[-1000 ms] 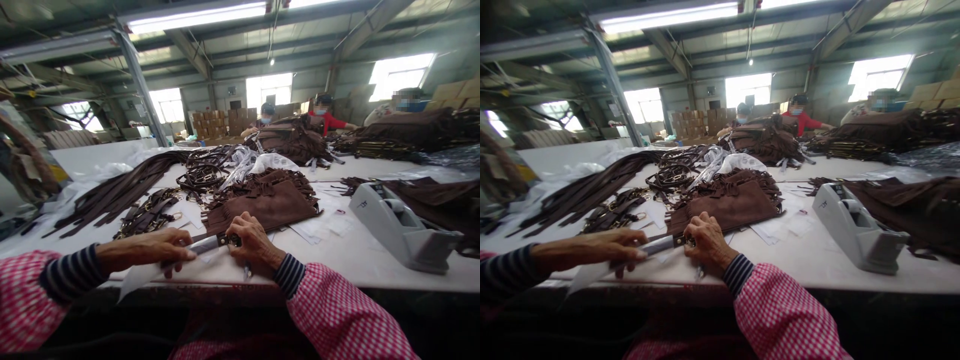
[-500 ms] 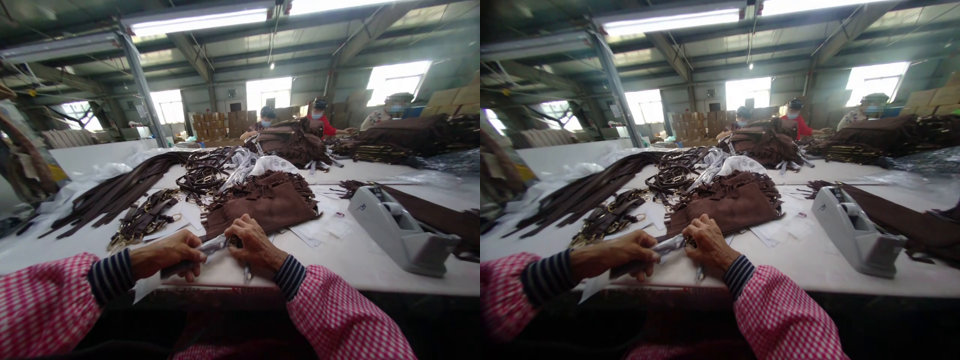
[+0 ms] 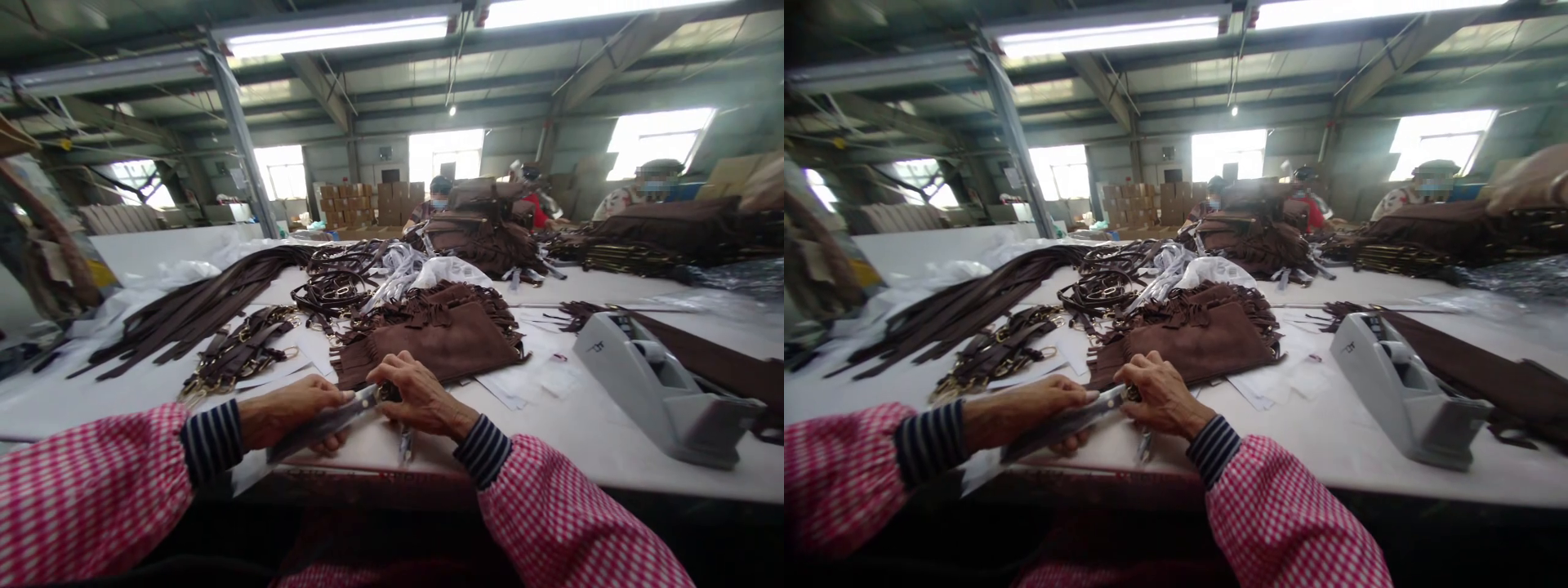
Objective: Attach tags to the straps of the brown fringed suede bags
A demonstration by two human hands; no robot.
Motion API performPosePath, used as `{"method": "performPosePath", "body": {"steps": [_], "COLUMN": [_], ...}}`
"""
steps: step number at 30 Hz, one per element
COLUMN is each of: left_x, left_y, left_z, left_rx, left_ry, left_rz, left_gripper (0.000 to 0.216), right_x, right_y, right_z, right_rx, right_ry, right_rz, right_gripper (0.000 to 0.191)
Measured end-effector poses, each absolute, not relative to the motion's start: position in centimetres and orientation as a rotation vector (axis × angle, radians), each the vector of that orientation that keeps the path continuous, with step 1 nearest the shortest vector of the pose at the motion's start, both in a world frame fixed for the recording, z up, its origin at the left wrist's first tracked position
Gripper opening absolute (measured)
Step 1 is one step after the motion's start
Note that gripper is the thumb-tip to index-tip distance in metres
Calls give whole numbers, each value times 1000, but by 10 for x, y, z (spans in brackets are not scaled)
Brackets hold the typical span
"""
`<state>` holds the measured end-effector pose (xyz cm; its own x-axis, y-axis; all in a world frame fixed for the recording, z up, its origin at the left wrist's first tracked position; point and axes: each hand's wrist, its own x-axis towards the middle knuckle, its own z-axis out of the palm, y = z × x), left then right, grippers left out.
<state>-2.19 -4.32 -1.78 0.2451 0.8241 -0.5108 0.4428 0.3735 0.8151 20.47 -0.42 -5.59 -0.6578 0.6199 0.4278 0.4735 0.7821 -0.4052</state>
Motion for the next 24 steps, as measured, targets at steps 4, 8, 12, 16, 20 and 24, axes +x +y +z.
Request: {"method": "performPosePath", "body": {"steps": [4,8,12,16,20,24], "left_x": [-20,-22,-25,-30,-36,-39], "left_y": [-45,-45,-47,-50,-50,-46], "left_z": [-27,-33,-38,-45,-51,-48], "left_rx": [1301,1706,2137,2347,2389,2324], "left_ry": [1432,1494,1586,1614,1626,1624], "left_rz": [535,588,616,578,550,540], "left_gripper": [50,34,31,34,32,33], "right_x": [200,188,170,156,157,165], "right_y": [9,27,47,66,75,76], "right_z": [-40,-21,-12,-17,-24,-27], "right_rx": [-821,-803,-784,-732,-636,-587], "right_ry": [-2534,-2695,-2821,-2867,-2837,-2765], "right_rz": [402,526,728,914,1067,1288], "right_gripper": [17,13,25,25,18,14]}}
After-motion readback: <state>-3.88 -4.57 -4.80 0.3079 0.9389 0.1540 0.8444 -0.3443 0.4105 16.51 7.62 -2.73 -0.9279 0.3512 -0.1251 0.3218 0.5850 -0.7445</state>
